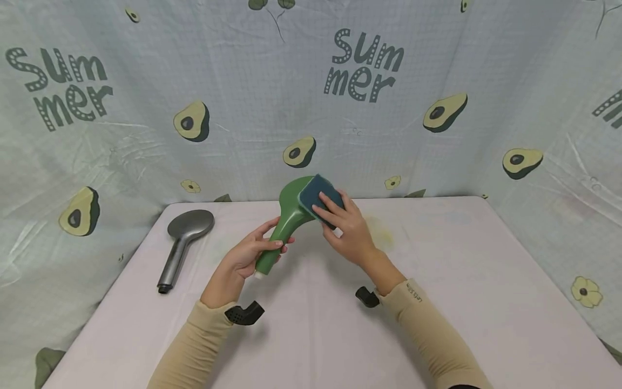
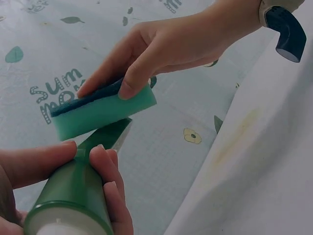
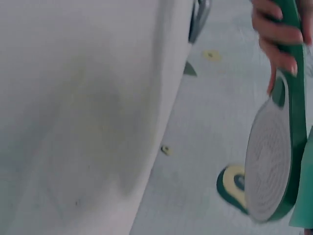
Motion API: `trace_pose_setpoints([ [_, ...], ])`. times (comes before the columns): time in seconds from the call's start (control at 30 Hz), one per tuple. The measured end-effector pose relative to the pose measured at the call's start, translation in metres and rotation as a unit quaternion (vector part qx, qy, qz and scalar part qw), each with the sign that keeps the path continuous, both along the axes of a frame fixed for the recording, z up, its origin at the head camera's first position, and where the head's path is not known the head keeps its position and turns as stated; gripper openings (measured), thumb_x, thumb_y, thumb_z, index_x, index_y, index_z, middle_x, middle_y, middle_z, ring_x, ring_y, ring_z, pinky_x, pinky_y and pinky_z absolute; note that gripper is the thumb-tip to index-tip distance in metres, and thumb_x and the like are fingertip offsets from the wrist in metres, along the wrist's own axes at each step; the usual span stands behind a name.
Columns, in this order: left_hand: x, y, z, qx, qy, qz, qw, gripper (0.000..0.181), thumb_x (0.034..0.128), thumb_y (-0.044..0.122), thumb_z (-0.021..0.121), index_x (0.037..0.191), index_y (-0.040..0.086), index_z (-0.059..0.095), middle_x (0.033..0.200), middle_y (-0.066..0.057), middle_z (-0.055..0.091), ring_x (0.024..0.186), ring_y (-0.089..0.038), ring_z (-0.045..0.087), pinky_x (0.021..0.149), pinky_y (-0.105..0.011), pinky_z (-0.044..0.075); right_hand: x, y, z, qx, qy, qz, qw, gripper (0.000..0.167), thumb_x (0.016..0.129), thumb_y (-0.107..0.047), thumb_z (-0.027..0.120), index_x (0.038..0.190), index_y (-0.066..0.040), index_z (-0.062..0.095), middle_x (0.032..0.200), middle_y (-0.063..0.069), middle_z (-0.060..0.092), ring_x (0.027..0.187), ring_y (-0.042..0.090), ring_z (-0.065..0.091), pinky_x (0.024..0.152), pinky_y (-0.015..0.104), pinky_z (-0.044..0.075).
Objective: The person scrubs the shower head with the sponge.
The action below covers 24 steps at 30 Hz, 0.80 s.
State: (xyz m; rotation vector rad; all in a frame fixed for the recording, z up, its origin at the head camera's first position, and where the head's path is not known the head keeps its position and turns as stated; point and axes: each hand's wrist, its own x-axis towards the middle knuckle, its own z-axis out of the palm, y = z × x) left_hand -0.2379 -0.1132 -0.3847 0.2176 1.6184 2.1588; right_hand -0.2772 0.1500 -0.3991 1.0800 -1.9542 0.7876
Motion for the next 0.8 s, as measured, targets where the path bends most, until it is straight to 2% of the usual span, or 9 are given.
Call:
trace_pose_setpoints([
  [0.13,0.0,0.001,-0.001,0.002,-0.004,0.004,1.0,0.071,0.1018,-0.007,0.05,0.164,0.009,0.019,0.11,-0.007,0.069,0.08,-0.009,0.066,0.07,-0.023,0.051,0.004,-0.009,-0.002,0.077,0.057,0.045,0.9944,0.031,0.096,-0.006,0.068,0.126,-0.004,0.073,0.141,0.02,0.06,0.136,0.054,0.042,0.107,0.066,0.037],
  [0.23,0.0,0.002,-0.001,-0.002,-0.003,0.009,1.0,0.071,0.1013,-0.007,0.05,0.164,0.009,0.02,0.111,-0.008,0.069,0.08,-0.009,0.066,0.069,-0.023,0.051,0.002,-0.007,-0.002,0.081,0.061,0.057,0.9933,0.03,0.096,-0.007,0.069,0.126,-0.004,0.073,0.14,0.02,0.06,0.135,0.055,0.043,0.107,0.066,0.038],
  [0.3,0.001,0.002,-0.001,-0.009,0.005,0.011,0.9999,0.073,0.1002,-0.008,0.052,0.164,0.01,0.021,0.11,-0.009,0.071,0.08,-0.009,0.067,0.07,-0.023,0.05,0.0,-0.001,-0.002,0.052,0.036,0.047,0.9969,0.035,0.09,0.0,0.072,0.125,-0.002,0.073,0.139,0.022,0.06,0.134,0.057,0.043,0.105,0.068,0.038],
  [0.4,0.001,0.002,-0.001,-0.029,0.026,0.012,0.9992,0.076,0.0979,-0.009,0.055,0.164,0.01,0.022,0.107,-0.008,0.073,0.08,-0.009,0.067,0.071,-0.024,0.05,-0.006,0.009,-0.002,-0.006,-0.033,0.011,0.9994,0.044,0.084,0.009,0.074,0.128,0.002,0.07,0.142,0.023,0.057,0.136,0.056,0.041,0.107,0.068,0.035],
  [0.47,0.002,0.002,-0.001,-0.048,0.043,0.01,0.9979,0.077,0.0966,-0.01,0.057,0.163,0.009,0.023,0.106,-0.009,0.074,0.081,-0.01,0.068,0.072,-0.025,0.049,-0.008,0.014,-0.001,-0.03,-0.073,-0.018,0.9967,0.045,0.086,0.009,0.072,0.131,0.003,0.068,0.144,0.024,0.055,0.138,0.055,0.039,0.107,0.067,0.035],
  [0.53,0.003,0.003,-0.001,-0.066,0.056,0.006,0.9962,0.077,0.096,-0.01,0.058,0.163,0.008,0.024,0.108,-0.011,0.074,0.082,-0.011,0.068,0.075,-0.027,0.047,-0.008,0.014,-0.001,-0.035,-0.088,-0.037,0.9948,0.045,0.088,0.009,0.071,0.132,0.003,0.067,0.144,0.023,0.055,0.139,0.053,0.039,0.108,0.066,0.035],
  [0.6,0.004,0.004,0.0,-0.084,0.069,0.002,0.9941,0.077,0.0958,-0.009,0.059,0.163,0.006,0.024,0.11,-0.015,0.074,0.083,-0.012,0.068,0.076,-0.029,0.047,-0.004,0.009,0.0,-0.021,-0.074,-0.039,0.9963,0.044,0.087,0.007,0.072,0.131,0.001,0.069,0.143,0.023,0.057,0.137,0.054,0.041,0.106,0.067,0.037],
  [0.73,0.005,0.007,0.0,-0.105,0.087,-0.006,0.9907,0.077,0.0959,-0.009,0.061,0.162,0.005,0.024,0.117,-0.025,0.07,0.087,-0.014,0.068,0.085,-0.036,0.047,0.002,-0.006,0.003,0.037,-0.01,-0.017,0.9991,0.047,0.083,0.001,0.078,0.13,-0.002,0.07,0.141,0.021,0.059,0.135,0.054,0.044,0.103,0.07,0.037],
  [0.8,0.006,0.009,0.0,-0.113,0.099,-0.008,0.9887,0.077,0.0958,-0.009,0.061,0.162,0.003,0.024,0.121,-0.029,0.067,0.09,-0.015,0.068,0.089,-0.041,0.047,0.003,-0.01,0.006,0.056,0.006,-0.009,0.9984,0.05,0.083,-0.002,0.08,0.131,-0.003,0.069,0.142,0.02,0.058,0.135,0.054,0.044,0.103,0.07,0.037],
])
